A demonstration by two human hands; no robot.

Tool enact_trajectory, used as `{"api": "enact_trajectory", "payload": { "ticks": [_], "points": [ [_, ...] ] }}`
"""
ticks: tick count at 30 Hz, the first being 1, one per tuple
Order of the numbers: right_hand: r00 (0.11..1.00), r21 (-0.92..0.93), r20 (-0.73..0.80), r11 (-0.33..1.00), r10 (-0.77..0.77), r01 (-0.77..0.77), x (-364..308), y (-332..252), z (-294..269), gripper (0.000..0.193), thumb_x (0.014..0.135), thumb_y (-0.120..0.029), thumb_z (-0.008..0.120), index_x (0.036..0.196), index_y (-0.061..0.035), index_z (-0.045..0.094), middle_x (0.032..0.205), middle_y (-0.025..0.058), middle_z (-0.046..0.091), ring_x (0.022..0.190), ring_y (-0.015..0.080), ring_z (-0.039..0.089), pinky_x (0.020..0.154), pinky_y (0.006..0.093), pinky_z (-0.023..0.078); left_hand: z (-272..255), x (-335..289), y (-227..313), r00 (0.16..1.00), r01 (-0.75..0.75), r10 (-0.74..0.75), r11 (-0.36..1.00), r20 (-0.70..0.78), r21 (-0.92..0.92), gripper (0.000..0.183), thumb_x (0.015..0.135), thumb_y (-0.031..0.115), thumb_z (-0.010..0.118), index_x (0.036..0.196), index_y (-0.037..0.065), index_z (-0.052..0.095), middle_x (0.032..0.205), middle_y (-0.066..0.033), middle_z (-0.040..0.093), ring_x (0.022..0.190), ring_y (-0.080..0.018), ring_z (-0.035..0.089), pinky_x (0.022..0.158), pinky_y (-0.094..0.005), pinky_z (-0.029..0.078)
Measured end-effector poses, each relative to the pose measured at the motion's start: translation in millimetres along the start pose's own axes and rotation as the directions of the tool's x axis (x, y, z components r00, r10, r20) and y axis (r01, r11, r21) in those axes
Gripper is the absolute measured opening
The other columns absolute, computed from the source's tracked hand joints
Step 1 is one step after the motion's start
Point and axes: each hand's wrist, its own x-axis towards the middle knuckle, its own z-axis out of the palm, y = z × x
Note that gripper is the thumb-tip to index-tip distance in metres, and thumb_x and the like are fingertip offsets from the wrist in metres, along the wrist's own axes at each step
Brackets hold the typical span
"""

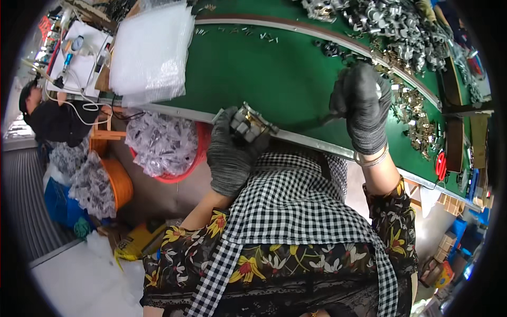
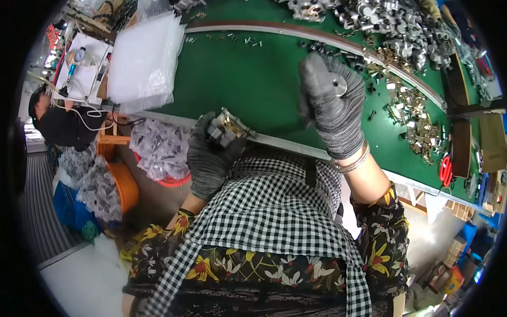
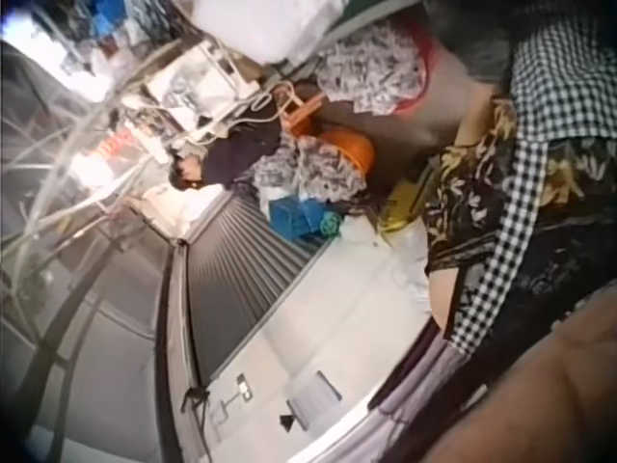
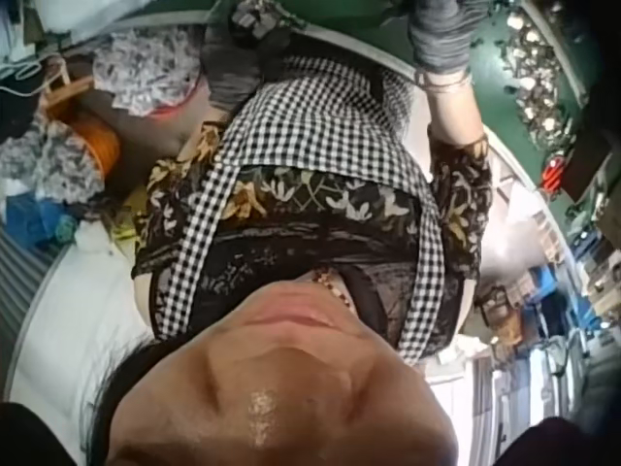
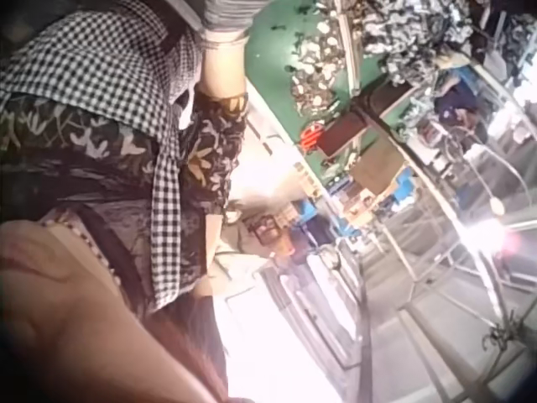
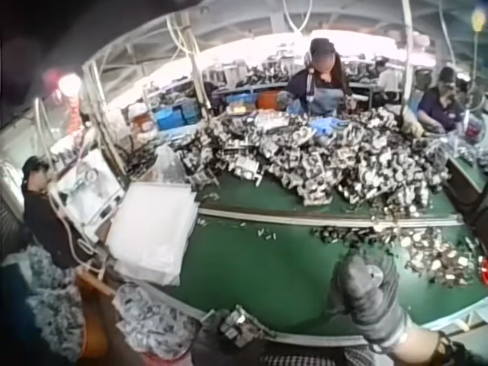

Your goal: Assembling small metal components on a factory production line using a power tool.

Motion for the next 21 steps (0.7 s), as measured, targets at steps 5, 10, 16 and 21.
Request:
{"api": "enact_trajectory", "payload": {
  "ticks": [5, 10, 16, 21],
  "points": [
    [0.959, 0.37, 0.239, 0.927, -0.153, 0.056, 8, -9, 28, 0.049, 0.093, -0.051, 0.046, 0.071, -0.007, 0.047, 0.057, 0.0029, 0.043, 0.045, 0.0115, 0.042, 0.041, 0.0248, 0.038, 4, -10, -13, 0.994, 0.106, -0.101, 0.971, 0.037, -0.213, 0.074, 0.068, 0.014, 0.083, 0.127, -0.002, 0.04, 0.116, -0.0144, 0.053, 0.104, -0.0216, 0.056, 0.087, -0.0327, 0.05],
    [0.858, 0.436, 0.38, 0.885, -0.345, 0.163, 13, -8, 71, 0.045, 0.091, -0.047, 0.049, 0.076, -0.0042, 0.053, 0.059, 0.0025, 0.048, 0.049, 0.0104, 0.046, 0.044, 0.0243, 0.04, 2, -19, -12, 0.97, 0.235, -0.2, 0.918, 0.139, -0.319, 0.078, 0.067, 0.013, 0.084, 0.128, -0.003, 0.038, 0.118, -0.0125, 0.051, 0.107, -0.0199, 0.054, 0.092, -0.031, 0.047],
    [0.861, 0.422, 0.367, 0.888, -0.351, 0.182, 25, -1, 85, 0.038, 0.087, -0.04, 0.057, 0.083, -0.0015, 0.059, 0.062, 0.0018, 0.054, 0.055, 0.0088, 0.05, 0.048, 0.0233, 0.043, 2, -20, -20, 0.957, 0.281, -0.23, 0.888, 0.178, -0.365, 0.08, 0.066, 0.014, 0.084, 0.128, -0.004, 0.038, 0.118, -0.0127, 0.052, 0.107, -0.0195, 0.054, 0.093, -0.0313, 0.046],
    [0.844, 0.266, 0.38, 0.918, -0.379, 0.293, 26, 9, 91, 0.035, 0.084, -0.034, 0.063, 0.089, 0.0007, 0.065, 0.065, 0.0012, 0.059, 0.059, 0.0074, 0.054, 0.052, 0.0226, 0.044, -1, -8, 14, 0.961, 0.272, -0.176, 0.752, 0.214, -0.601, 0.075, 0.07, 0.011, 0.081, 0.128, -0.004, 0.037, 0.12, -0.0141, 0.05, 0.109, -0.0214, 0.054, 0.093, -0.0331, 0.047]
  ]
}}
